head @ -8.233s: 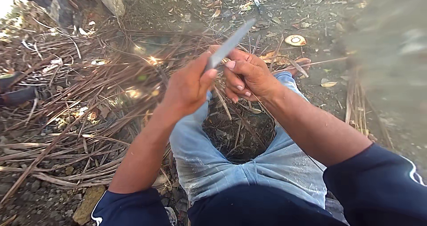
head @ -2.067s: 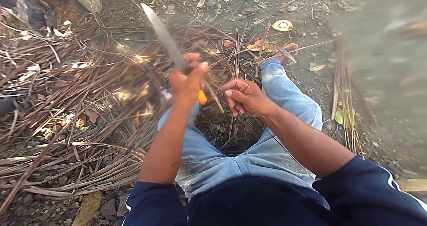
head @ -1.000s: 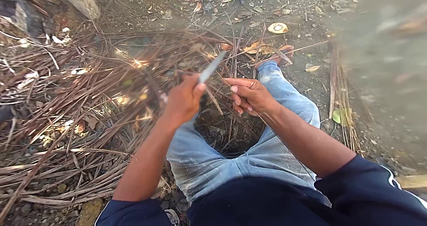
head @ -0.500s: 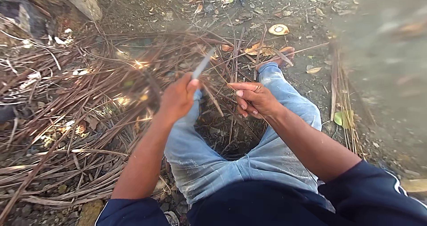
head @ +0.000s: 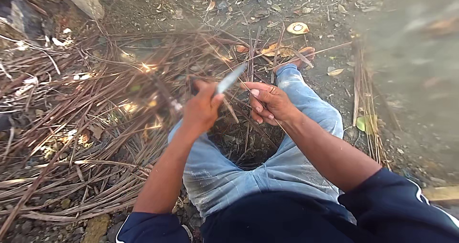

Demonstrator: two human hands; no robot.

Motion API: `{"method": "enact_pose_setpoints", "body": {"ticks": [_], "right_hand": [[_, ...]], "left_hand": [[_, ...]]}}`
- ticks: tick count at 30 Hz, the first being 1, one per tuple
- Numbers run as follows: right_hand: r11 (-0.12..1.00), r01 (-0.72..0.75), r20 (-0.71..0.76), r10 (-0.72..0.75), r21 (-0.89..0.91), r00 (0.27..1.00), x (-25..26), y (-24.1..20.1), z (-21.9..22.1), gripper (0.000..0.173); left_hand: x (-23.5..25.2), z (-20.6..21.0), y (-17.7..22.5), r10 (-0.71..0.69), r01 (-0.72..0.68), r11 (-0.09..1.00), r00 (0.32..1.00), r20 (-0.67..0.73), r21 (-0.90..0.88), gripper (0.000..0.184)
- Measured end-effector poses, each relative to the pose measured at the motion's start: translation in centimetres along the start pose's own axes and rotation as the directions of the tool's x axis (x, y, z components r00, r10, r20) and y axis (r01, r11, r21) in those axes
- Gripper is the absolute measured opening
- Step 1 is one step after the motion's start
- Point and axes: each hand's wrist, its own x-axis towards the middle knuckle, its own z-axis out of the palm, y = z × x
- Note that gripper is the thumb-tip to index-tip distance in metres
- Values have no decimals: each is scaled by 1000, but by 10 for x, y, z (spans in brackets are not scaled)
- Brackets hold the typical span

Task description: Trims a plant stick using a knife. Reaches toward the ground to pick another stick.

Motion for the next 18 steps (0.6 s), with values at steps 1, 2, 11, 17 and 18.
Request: {"method": "enact_pose_setpoints", "body": {"ticks": [1, 2, 11, 17, 18], "right_hand": [[1000, 0, -4, 0, -12, 1000, 0, -1, 0, 37], [1000, 6, -8, -7, -19, 1000, 1, -1, 0, 37], [999, 6, -47, -8, -45, 999, 0, 3, 2, 37], [993, -74, 3, 74, -90, 997, -5, 10, 0, 30], [990, -87, 29, 91, -113, 995, -10, 11, -4, 31]], "left_hand": [[1, -1, -2, -40, 40, 999, 999, -25, -1, 56], [0, 1, 0, -41, 42, 999, 999, -35, 13, 56], [4, -7, 7, -191, 259, 727, 966, 174, -636, 54], [16, -12, 24, -53, 383, 62, 924, 380, -922, 47], [19, -17, 19, -82, 372, 14, 926, 370, -928, 46]]}}
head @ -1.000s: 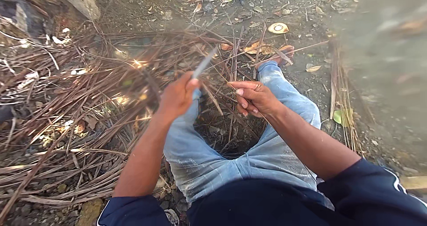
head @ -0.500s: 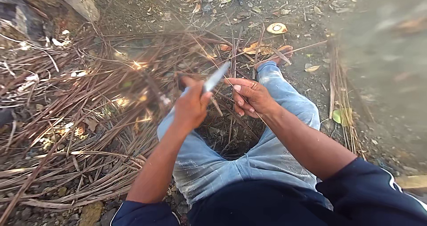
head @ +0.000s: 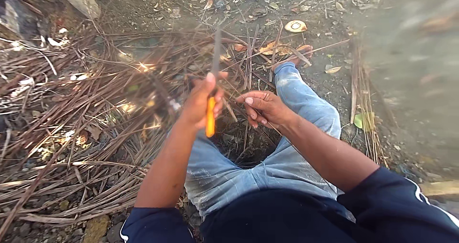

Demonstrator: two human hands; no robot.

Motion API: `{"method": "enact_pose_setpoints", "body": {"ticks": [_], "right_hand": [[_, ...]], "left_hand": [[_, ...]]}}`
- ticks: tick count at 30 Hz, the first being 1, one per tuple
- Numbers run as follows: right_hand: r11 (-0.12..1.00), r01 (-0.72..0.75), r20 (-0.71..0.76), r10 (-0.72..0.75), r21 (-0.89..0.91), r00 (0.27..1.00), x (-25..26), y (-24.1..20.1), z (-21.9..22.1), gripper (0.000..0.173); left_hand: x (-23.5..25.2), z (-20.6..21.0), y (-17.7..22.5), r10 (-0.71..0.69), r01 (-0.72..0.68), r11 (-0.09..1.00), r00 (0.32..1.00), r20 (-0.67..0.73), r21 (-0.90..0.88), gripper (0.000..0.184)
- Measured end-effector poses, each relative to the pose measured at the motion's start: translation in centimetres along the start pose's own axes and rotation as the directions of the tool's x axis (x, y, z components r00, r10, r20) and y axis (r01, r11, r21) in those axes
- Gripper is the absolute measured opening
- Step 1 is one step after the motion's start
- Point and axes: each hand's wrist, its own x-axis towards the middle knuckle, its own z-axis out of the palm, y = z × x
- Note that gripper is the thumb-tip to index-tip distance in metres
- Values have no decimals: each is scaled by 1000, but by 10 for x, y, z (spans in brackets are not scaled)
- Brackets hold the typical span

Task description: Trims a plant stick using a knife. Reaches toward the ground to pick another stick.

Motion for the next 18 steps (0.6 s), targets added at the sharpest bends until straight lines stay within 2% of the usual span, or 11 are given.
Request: {"method": "enact_pose_setpoints", "body": {"ticks": [2, 4, 6, 7, 9, 11, 12, 13, 16, 18], "right_hand": [[998, -21, 39, 24, -57, 999, -10, 7, -10, 31], [995, -35, 22, 37, -91, 999, -19, 12, -15, 33], [995, -36, -36, 32, -93, 999, -21, 13, -13, 37], [996, -27, -59, 23, -83, 998, -20, 12, -11, 38], [999, 4, -83, -7, -39, 997, -15, 9, -7, 37], [999, 32, -92, -33, -5, 995, -11, 7, -4, 27], [999, 42, -88, -41, 6, 995, -10, 6, -4, 26], [999, 46, -80, -45, 13, 996, -10, 6, -4, 26], [999, 44, -76, -42, 24, 996, -14, 7, -4, 37], [997, 64, -67, -62, 29, 996, -13, 8, -5, 36]], "left_hand": [[3, -13, 9, 25, -27, 999, 998, -61, -31, 42], [5, -20, 16, 57, -52, 998, 985, -166, 34, 43], [4, -19, 12, 102, -22, 959, 957, -270, 283, 44], [3, -16, 6, 126, 19, 882, 954, -274, 470, 46], [-6, -2, -17, 163, 18, 627, 974, -154, 779, 45], [-14, 6, -43, 235, -161, 370, 969, 75, 915, 44], [-15, 4, -48, 263, -224, 291, 954, 147, 930, 46], [-15, -1, -48, 287, -235, 262, 945, 157, 936, 48], [-12, -18, -35, 327, -117, 320, 945, 6, 940, 46], [-15, -17, -39, 341, -136, 269, 939, 38, 953, 47]]}}
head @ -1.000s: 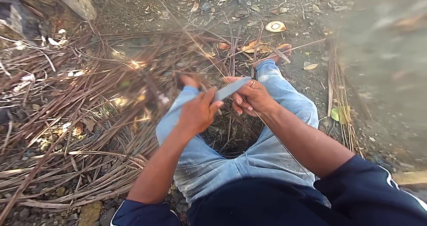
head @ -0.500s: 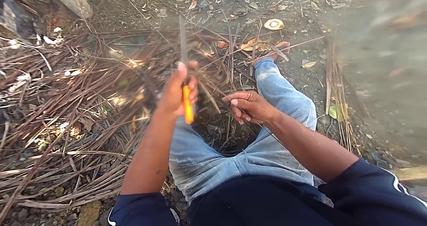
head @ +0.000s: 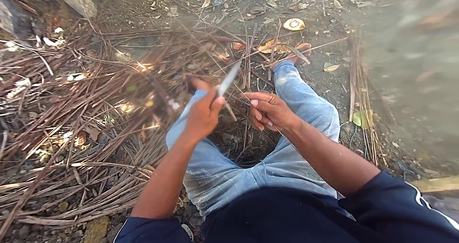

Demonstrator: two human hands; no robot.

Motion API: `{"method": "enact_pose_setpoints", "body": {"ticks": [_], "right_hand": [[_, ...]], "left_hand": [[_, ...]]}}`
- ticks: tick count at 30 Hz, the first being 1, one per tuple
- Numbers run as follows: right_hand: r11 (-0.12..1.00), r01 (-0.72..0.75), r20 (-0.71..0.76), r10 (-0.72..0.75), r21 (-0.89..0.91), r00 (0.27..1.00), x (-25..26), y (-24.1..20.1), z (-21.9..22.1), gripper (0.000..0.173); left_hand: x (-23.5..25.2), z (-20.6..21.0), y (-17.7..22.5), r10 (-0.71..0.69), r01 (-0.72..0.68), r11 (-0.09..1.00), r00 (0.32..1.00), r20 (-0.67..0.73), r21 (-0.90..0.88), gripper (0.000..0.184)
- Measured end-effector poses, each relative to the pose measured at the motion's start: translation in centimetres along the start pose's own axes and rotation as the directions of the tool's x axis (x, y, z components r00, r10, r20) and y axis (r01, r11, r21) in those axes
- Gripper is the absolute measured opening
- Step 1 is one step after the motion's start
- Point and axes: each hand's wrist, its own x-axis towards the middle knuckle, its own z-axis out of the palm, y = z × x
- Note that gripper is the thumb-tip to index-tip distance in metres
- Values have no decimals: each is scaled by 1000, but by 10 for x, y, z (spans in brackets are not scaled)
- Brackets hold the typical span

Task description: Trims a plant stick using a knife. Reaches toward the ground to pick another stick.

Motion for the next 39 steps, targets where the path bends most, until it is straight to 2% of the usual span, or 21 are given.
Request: {"method": "enact_pose_setpoints", "body": {"ticks": [3, 6, 8, 11, 13, 17, 20, 22, 24, 27, 28, 30, 32, 33, 35, 36, 39], "right_hand": [[1000, 16, 10, -16, -14, 1000, 0, 0, -2, 28], [1000, 4, 7, -4, -15, 1000, -4, 1, -5, 36], [999, 3, 2, -3, -37, 1000, -3, -1, -5, 37], [1000, 5, -24, -5, -13, 1000, 0, -1, -2, 28], [1000, -4, -34, 5, 30, 999, 0, 0, 2, 32], [998, -15, -46, 18, 68, 999, 0, 3, 5, 38], [995, -5, -46, 10, 99, 999, 1, 2, 4, 30], [995, -6, -38, 9, 100, 999, 0, 2, 4, 29], [997, -2, -66, 7, 83, 998, -2, 2, 5, 38], [998, 28, -131, -21, 49, 991, 1, 0, 5, 28], [997, 34, -145, -24, 69, 989, 1, 0, 5, 30], [996, 17, -155, -3, 92, 988, 1, -1, 6, 26], [994, 9, -171, 10, 109, 985, 0, -2, 6, 37], [994, 12, -174, 7, 105, 985, 0, -3, 6, 37], [994, 28, -166, -10, 105, 986, 2, -3, 7, 25], [993, 33, -167, -14, 114, 986, 1, -3, 7, 28], [994, 5, -184, 15, 107, 983, -1, -3, 8, 38]], "left_hand": [[-5, 2, 6, 93, -97, 993, 993, 68, 69, 50], [7, -23, -8, -67, 67, 995, 998, -4, 80, 46], [8, -25, -12, -91, 96, 984, 995, -36, 151, 50], [-10, 6, 1, 111, -122, 958, 992, 56, 259, 53], [-14, 18, 0, 179, -194, 949, 980, 82, 248, 53], [-6, 13, -12, 68, -64, 981, 998, -18, 185, 52], [-12, 27, -5, 171, -169, 966, 985, 7, 196, 53], [-10, 24, -11, 148, -143, 972, 989, -15, 187, 53], [-7, 18, -16, 66, -60, 981, 998, -26, 184, 54], [-10, 23, -2, 146, -147, 958, 989, 21, 248, 55], [-11, 24, 2, 177, -180, 949, 984, 34, 258, 55], [-8, 19, -3, 169, -165, 948, 986, 9, 273, 54], [-5, 14, -8, 99, -91, 958, 995, -17, 272, 54], [-4, 16, -7, 105, -93, 955, 994, -26, 280, 55], [-7, 21, 0, 151, -145, 943, 989, 6, 299, 56], [-7, 21, 1, 162, -161, 942, 987, 20, 295, 56], [1, 7, -5, 34, -32, 967, 999, -4, 252, 54]]}}
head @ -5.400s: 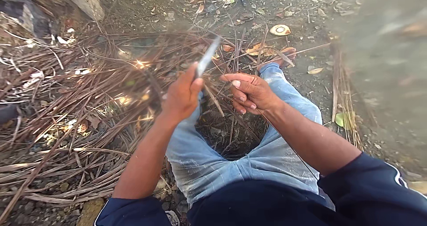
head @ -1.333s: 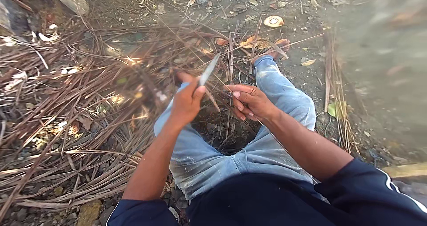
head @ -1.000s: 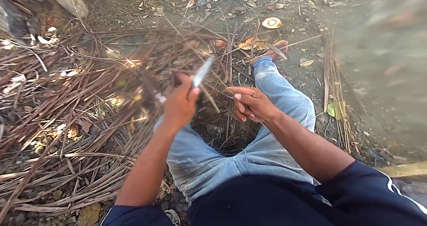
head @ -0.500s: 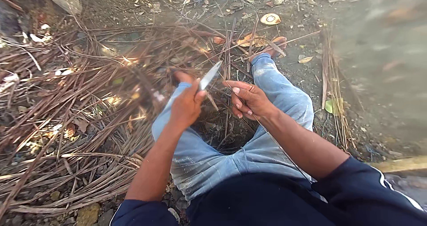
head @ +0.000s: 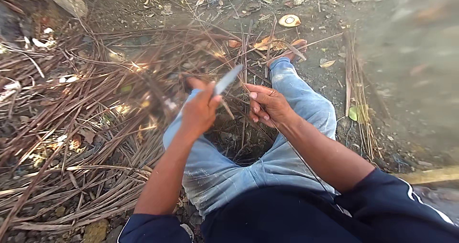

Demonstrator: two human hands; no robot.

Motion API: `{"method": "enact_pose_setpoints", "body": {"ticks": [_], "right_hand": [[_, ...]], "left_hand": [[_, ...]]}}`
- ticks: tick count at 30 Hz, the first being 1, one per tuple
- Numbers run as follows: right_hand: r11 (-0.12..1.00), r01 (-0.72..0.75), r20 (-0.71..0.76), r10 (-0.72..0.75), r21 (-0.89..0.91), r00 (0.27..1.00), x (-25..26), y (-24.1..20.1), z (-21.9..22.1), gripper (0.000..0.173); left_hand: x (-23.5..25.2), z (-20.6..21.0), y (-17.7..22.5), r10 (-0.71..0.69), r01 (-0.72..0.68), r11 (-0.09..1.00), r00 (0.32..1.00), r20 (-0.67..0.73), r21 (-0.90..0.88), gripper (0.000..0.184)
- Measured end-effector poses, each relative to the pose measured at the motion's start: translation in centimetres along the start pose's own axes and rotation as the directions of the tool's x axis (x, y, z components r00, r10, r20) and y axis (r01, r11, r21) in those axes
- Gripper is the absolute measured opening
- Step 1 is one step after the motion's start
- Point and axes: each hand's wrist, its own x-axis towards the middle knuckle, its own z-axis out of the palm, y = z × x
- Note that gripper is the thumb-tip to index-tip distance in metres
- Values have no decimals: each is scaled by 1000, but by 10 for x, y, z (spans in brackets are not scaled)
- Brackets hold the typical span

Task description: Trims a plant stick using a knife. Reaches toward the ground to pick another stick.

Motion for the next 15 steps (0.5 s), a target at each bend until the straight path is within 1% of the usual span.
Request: {"method": "enact_pose_setpoints", "body": {"ticks": [1, 2, 4, 5, 6, 7, 8, 10, 11, 12, 13, 14, 15], "right_hand": [[1000, -3, -6, 3, 0, 1000, 0, 0, 0, 38], [1000, 4, -13, -4, 3, 1000, 2, 0, 0, 37], [1000, 26, -20, -26, -4, 999, 5, 0, 1, 24], [1000, 30, -22, -30, 2, 999, 5, 0, 1, 24], [1000, 23, -21, -23, 6, 1000, 5, -1, 1, 24], [1000, 14, -22, -14, 22, 1000, 3, -1, 1, 30], [999, 6, -15, -6, 33, 1000, 2, -1, 1, 35], [999, -3, -12, 3, 40, 1000, 1, -3, -1, 36], [999, -7, -8, 7, 35, 1000, 2, -3, -1, 35], [999, -10, -3, 10, 34, 1000, 3, -1, -1, 34], [999, -14, 2, 14, 39, 1000, 4, 2, 0, 34], [999, -17, 12, 16, 40, 1000, 5, 5, 2, 33], [999, -22, 24, 21, 37, 1000, 6, 8, 4, 33]], "left_hand": [[3, -3, -1, -31, 31, 1000, 1000, -4, -7, 54], [4, -3, 3, -14, 14, 1000, 1000, -9, 5, 55], [3, 3, 15, 88, -89, 995, 996, 8, 38, 55], [3, 4, 18, 117, -117, 992, 993, 19, 43, 55], [6, 1, 16, 105, -105, 994, 994, 25, 38, 54], [9, -4, 11, 52, -52, 999, 998, 30, 10, 54], [14, -11, 5, -32, 35, 998, 998, 44, -52, 53], [20, -16, -4, -188, 190, 951, 982, 33, -246, 51], [20, -14, -4, -234, 236, 880, 971, 56, -412, 51], [18, -11, 0, -239, 263, 757, 963, 121, -599, 52], [17, -7, 6, -198, 268, 618, 963, 184, -739, 53], [16, -3, 13, -143, 265, 500, 964, 223, -825, 54], [17, 1, 21, -112, 262, 407, 965, 237, -875, 52]]}}
